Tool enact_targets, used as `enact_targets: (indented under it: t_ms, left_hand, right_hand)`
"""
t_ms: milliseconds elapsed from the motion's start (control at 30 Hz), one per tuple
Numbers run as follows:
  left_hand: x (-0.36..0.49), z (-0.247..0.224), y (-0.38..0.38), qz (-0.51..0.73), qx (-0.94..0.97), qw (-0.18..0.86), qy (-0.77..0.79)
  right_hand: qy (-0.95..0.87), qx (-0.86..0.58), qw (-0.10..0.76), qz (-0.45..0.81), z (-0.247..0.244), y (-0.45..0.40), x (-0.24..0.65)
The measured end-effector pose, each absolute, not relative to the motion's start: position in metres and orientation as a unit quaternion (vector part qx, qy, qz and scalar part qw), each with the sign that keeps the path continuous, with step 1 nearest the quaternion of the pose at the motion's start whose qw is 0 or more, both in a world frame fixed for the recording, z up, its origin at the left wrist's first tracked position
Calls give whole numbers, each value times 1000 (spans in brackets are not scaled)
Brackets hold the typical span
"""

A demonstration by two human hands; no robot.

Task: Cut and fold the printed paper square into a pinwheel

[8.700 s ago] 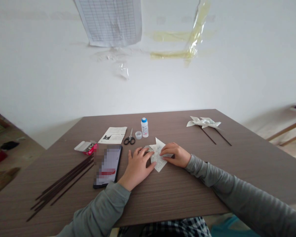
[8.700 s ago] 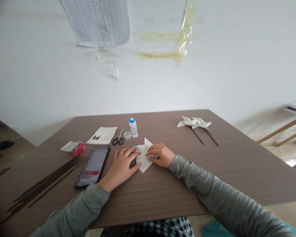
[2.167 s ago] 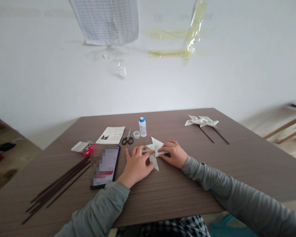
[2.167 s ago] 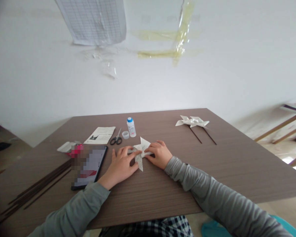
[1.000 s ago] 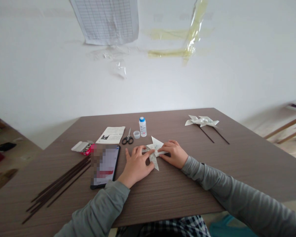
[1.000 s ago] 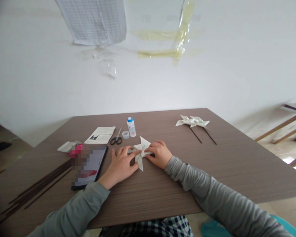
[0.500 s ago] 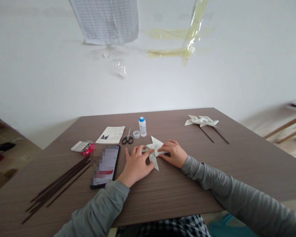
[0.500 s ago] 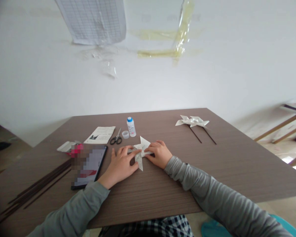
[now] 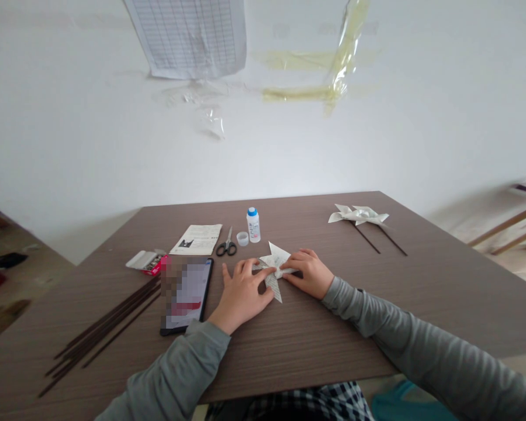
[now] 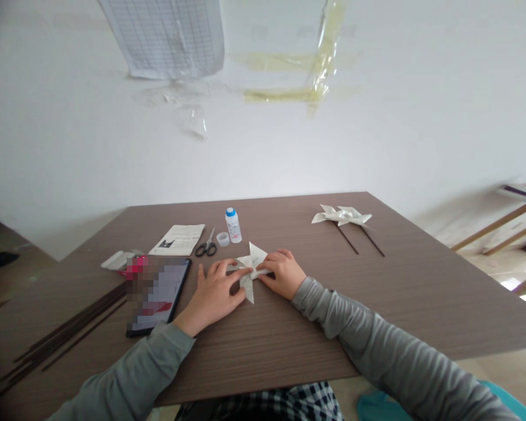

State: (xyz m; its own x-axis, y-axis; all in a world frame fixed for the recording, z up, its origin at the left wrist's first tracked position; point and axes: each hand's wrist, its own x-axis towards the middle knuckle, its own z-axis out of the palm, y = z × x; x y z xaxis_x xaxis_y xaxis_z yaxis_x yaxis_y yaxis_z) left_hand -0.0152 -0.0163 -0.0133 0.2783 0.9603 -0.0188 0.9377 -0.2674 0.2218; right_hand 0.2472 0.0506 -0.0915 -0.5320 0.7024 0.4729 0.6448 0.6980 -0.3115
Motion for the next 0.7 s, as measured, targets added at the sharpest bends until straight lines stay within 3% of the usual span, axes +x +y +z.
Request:
enact_targets:
  t_ms: [700]
  left_hand:
    - [-14,-9,-16,53,789,100,604]
  right_hand:
    - [-873,-391,287,53,-89,50,246]
